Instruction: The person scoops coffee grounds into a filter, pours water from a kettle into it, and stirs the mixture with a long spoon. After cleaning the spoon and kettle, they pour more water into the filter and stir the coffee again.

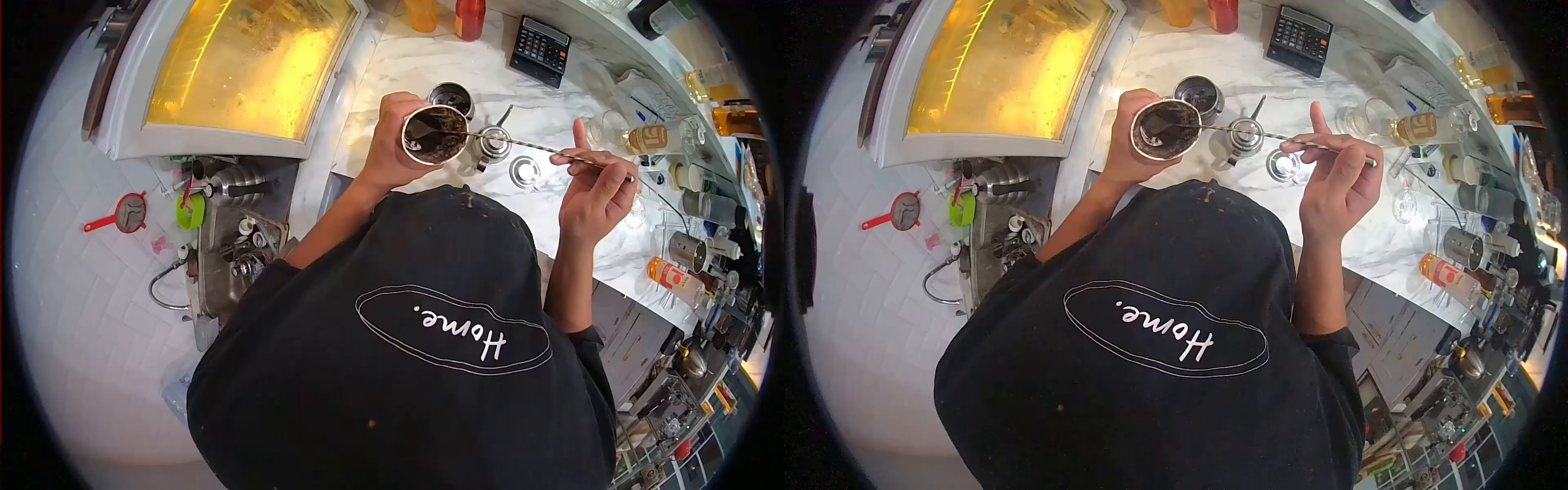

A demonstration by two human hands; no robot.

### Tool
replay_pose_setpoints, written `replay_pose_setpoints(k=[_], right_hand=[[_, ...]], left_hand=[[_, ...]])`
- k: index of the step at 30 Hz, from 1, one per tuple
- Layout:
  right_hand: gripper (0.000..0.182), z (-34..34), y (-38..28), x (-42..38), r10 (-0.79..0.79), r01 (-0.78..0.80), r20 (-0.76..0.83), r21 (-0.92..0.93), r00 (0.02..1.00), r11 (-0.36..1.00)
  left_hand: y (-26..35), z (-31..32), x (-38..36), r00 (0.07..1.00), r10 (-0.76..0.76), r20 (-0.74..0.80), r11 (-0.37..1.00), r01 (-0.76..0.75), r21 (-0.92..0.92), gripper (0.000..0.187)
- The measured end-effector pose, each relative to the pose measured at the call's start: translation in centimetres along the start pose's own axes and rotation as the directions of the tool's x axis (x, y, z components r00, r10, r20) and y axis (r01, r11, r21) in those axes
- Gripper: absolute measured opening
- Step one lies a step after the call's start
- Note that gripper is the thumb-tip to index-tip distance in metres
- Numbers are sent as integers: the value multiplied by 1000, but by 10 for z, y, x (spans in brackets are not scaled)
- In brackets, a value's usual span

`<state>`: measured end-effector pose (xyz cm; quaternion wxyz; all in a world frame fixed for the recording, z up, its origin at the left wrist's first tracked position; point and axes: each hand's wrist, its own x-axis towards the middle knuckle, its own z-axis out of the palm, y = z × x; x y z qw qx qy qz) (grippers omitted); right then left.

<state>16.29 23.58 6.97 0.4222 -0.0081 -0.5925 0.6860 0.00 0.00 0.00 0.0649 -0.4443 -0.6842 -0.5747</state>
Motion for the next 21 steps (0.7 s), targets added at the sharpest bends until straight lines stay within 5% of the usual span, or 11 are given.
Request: replay_pose_setpoints(k=[8, 14, 18, 21], right_hand=[[31, -21, 1, -7, 164, -146, -173, 115, 971, 983], [34, -37, -1, -5, 178, -142, -227, 165, 958, 976], [34, -46, -3, 2, 143, -116, -296, 107, 944, 988], [31, -51, 3, 3, 89, -91, -235, 0, 968, 996]], left_hand=[[-6, 1, -9, 995, -86, 45, 989, 80, 127, 87], [-7, -1, -18, 979, -198, -48, 956, 203, 210, 83], [-26, -6, -35, 901, -394, -182, 912, 407, 40, 80], [-38, -13, -47, 879, -401, -258, 894, 437, 98, 80]])
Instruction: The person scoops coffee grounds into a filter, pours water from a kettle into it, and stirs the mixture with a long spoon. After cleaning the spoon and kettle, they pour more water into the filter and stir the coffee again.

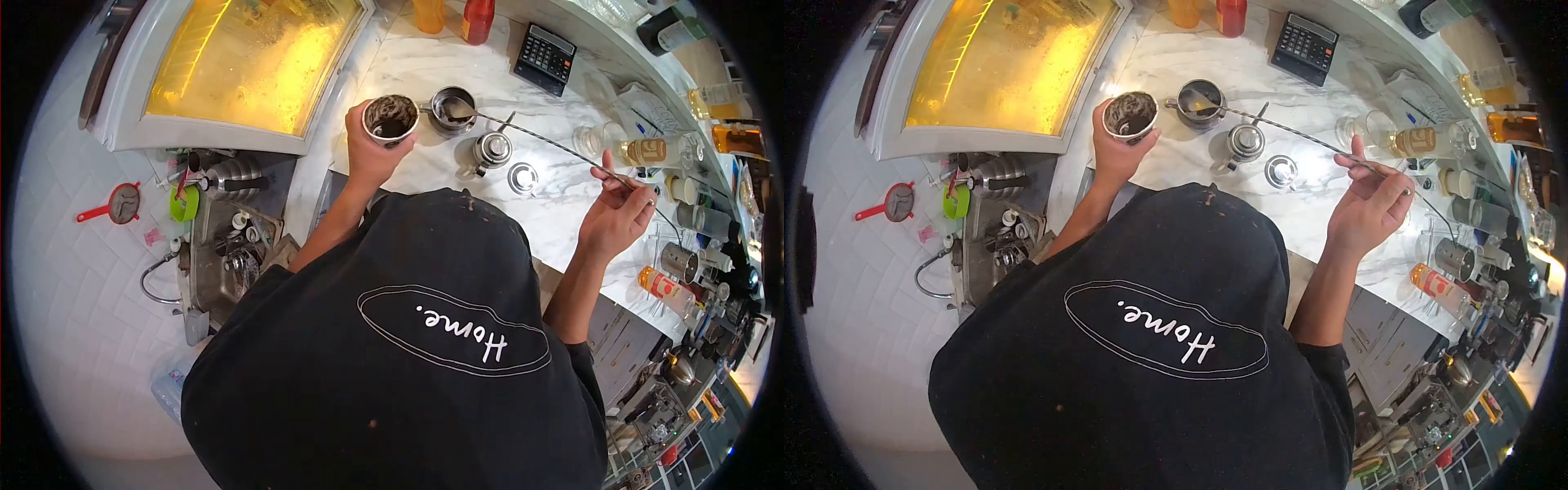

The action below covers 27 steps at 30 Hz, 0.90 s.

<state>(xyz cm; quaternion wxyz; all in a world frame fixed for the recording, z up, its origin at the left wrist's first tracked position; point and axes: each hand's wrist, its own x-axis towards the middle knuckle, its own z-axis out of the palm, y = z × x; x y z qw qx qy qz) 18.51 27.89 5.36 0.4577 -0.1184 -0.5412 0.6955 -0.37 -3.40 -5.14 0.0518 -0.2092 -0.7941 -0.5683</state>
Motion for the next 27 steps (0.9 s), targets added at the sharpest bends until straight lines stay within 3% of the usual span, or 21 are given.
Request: replay_pose_setpoints(k=[7, 11, 18, 27], right_hand=[[20, 26, 15, -12, -75, 103, 173, -158, 982, 982], [18, 39, 18, -19, -184, 284, 379, -227, 907, 932], [16, 47, 7, -28, -20, 274, 574, -359, 818, 892], [19, 50, -18, -28, 38, 300, 614, -437, 788, 848]], left_hand=[[-7, -1, -7, 1000, 20, -15, 996, -18, 91, 81], [-16, 6, -10, 997, -52, -50, 998, 51, -27, 84], [-14, 5, -9, 995, -88, -43, 995, 85, -60, 84], [-15, 6, -6, 1000, -20, -2, 998, 20, 53, 82]])
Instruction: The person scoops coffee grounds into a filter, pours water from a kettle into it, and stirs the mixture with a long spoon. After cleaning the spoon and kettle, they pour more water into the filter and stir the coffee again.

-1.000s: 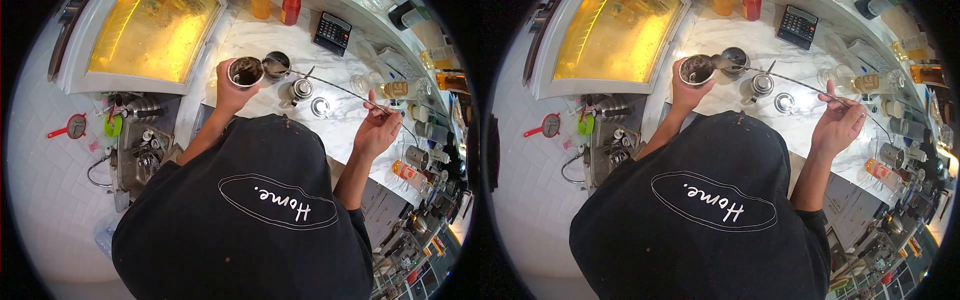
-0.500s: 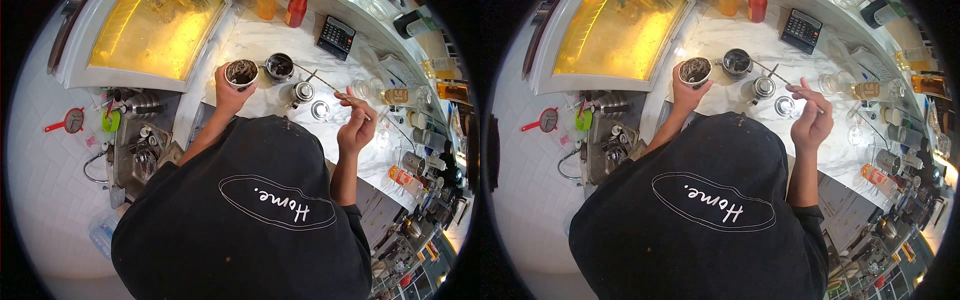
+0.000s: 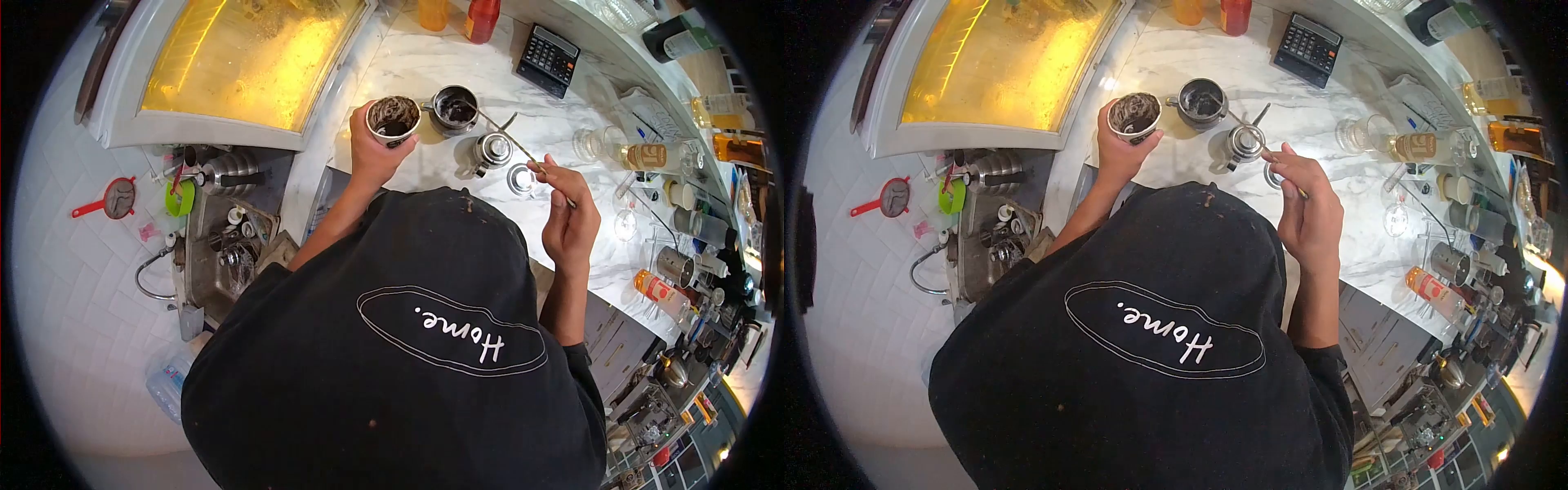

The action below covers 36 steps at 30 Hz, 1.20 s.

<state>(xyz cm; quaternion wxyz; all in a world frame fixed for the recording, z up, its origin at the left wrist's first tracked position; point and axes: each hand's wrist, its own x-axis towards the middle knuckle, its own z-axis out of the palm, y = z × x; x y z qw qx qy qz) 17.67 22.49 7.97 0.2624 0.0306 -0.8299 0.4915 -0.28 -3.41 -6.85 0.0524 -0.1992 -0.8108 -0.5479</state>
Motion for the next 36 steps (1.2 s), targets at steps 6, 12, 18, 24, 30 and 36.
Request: replay_pose_setpoints(k=[6, 12, 18, 24, 30, 36], right_hand=[[21, -4, -3, -2, 43, -43, 49, -18, 998, 999], [21, -13, -7, -1, 10, -10, -10, -21, 1000, 1000], [21, -5, -9, -5, 39, -40, 35, 25, 999, 999], [18, -14, -9, -6, 7, -8, -34, -14, 999, 1000], [20, -8, -11, -8, 19, -19, -8, 46, 1000, 999], [16, -25, -2, -8, -2, 11, -110, 81, 994, 997]], left_hand=[[3, 2, 5, 999, -34, -22, 997, 32, -63, 82], [0, 3, 3, 998, -53, -34, 993, 49, -104, 83], [1, 3, 2, 999, -43, -31, 996, 40, -74, 83], [4, 2, 2, 999, -31, -40, 998, 28, -58, 82], [5, 2, 2, 999, -31, -40, 998, 29, -58, 82], [15, -3, 8, 999, 32, -44, 999, -31, 30, 83]])
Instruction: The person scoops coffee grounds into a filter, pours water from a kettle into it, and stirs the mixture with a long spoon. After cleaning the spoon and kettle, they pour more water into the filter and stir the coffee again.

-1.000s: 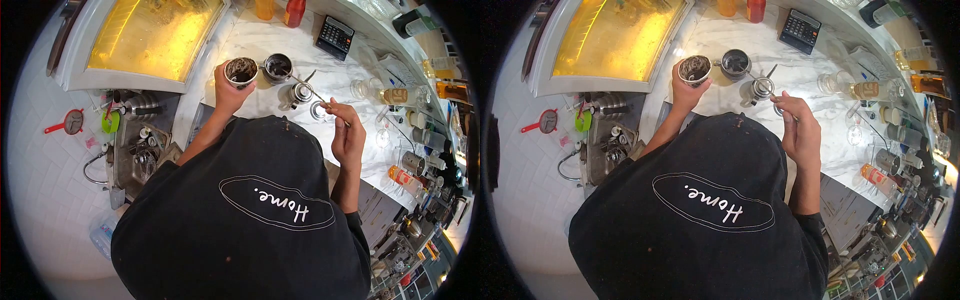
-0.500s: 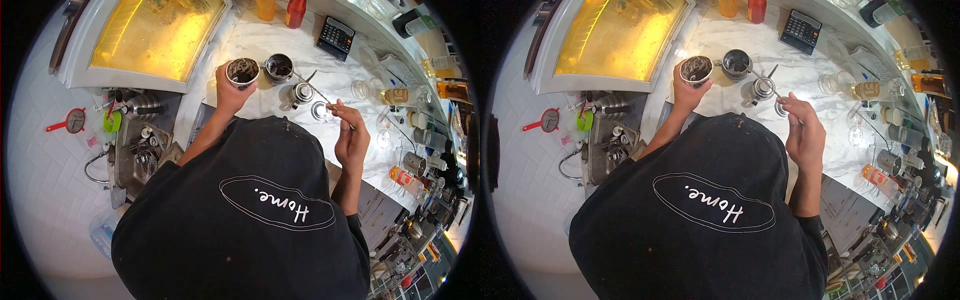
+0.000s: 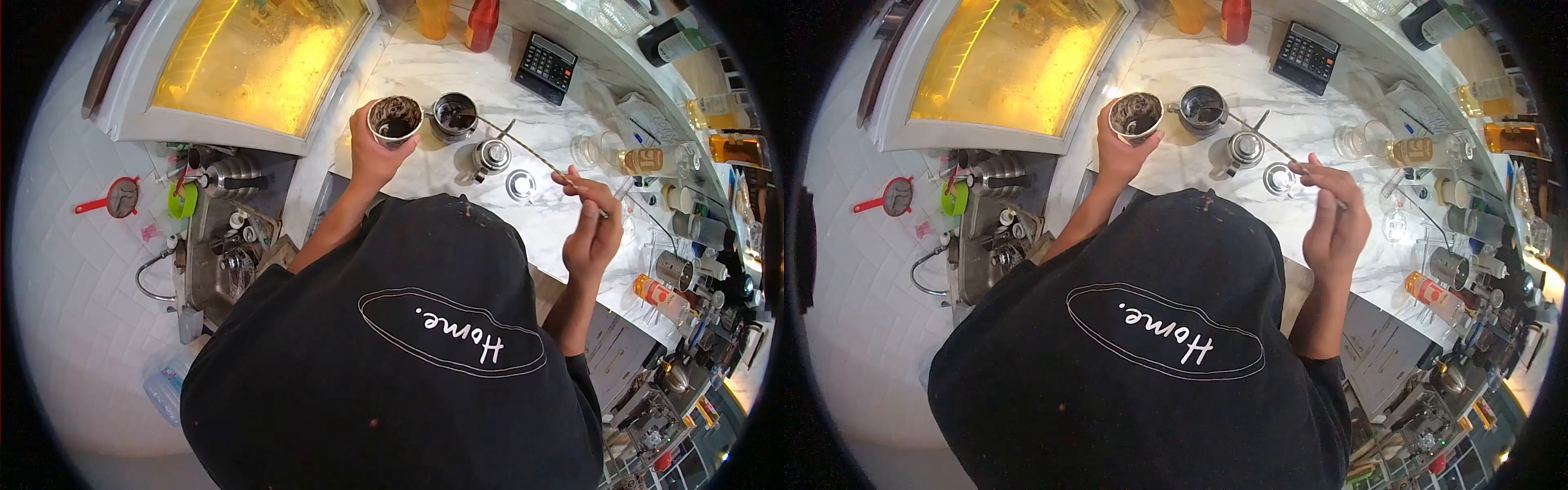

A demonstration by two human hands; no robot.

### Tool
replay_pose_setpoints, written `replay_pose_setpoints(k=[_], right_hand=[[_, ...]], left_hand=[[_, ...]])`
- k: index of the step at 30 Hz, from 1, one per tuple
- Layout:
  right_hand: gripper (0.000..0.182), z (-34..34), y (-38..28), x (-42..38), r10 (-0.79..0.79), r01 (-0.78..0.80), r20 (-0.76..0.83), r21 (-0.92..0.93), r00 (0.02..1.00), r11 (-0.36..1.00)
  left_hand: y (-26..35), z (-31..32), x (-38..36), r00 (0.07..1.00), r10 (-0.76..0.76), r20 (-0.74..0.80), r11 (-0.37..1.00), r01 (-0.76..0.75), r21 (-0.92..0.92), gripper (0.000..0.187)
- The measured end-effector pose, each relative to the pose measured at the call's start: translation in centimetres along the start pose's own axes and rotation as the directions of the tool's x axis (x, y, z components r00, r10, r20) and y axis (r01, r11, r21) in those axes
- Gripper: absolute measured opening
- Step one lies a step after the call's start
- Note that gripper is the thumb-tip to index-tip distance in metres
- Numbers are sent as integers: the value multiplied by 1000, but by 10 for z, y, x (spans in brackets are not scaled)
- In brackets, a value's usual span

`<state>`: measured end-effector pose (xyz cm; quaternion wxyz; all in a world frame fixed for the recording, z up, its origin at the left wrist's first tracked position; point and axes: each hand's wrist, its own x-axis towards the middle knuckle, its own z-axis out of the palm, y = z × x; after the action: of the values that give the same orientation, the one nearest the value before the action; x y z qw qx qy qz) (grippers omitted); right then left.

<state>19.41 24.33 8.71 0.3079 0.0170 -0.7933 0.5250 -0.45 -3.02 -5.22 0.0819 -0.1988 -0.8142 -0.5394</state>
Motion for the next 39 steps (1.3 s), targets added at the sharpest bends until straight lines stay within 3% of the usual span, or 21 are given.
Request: replay_pose_setpoints(k=[7, 9, 10, 12, 14, 19, 22, 25, 29, 33, 36, 39], right_hand=[[27, -24, 3, 19, 60, 30, -330, 263, 942, 964], [29, -36, 3, 30, 65, 49, -364, 296, 929, 954], [30, -42, 1, 36, 75, 51, -374, 314, 924, 948], [31, -54, -1, 52, 70, 87, -398, 361, 915, 929], [31, -63, -10, 66, 50, 90, -374, 348, 926, 933], [30, -69, -37, 109, 46, 46, -326, 269, 944, 962], [26, -66, -43, 135, 46, 3, -275, 173, 960, 985], [24, -71, -39, 163, 115, -105, -178, 63, 977, 992], [28, -76, -11, 201, 172, -172, -21, -12, 985, 985], [32, -70, 28, 233, 205, -194, 33, -213, 978, 958], [34, -59, 65, 254, 250, -224, 91, -230, 964, 947], [34, -43, 108, 263, 318, -286, 145, -205, 937, 936]], left_hand=[[16, -10, 20, 999, 33, -30, 987, -27, 155, 87], [23, -10, 32, 1000, 4, -15, 1000, -4, 9, 83], [29, -14, 39, 996, 80, 31, 991, -83, 101, 84], [47, -14, 54, 992, 97, 76, 993, -101, 53, 84], [62, -9, 62, 991, 93, 94, 994, -86, -70, 79], [96, 6, 93, 942, 175, 285, 983, -149, -110, 77], [113, 21, 112, 881, 238, 410, 971, -198, -137, 79], [115, 45, 133, 799, 205, 566, 977, -134, -165, 81], [113, 80, 155, 723, 247, 644, 968, -151, -202, 80], [89, 117, 173, 624, 238, 745, 965, -67, -252, 78], [62, 140, 182, 607, 341, 717, 936, -288, -202, 74], [33, 153, 186, 583, 314, 749, 946, -263, -192, 75]])
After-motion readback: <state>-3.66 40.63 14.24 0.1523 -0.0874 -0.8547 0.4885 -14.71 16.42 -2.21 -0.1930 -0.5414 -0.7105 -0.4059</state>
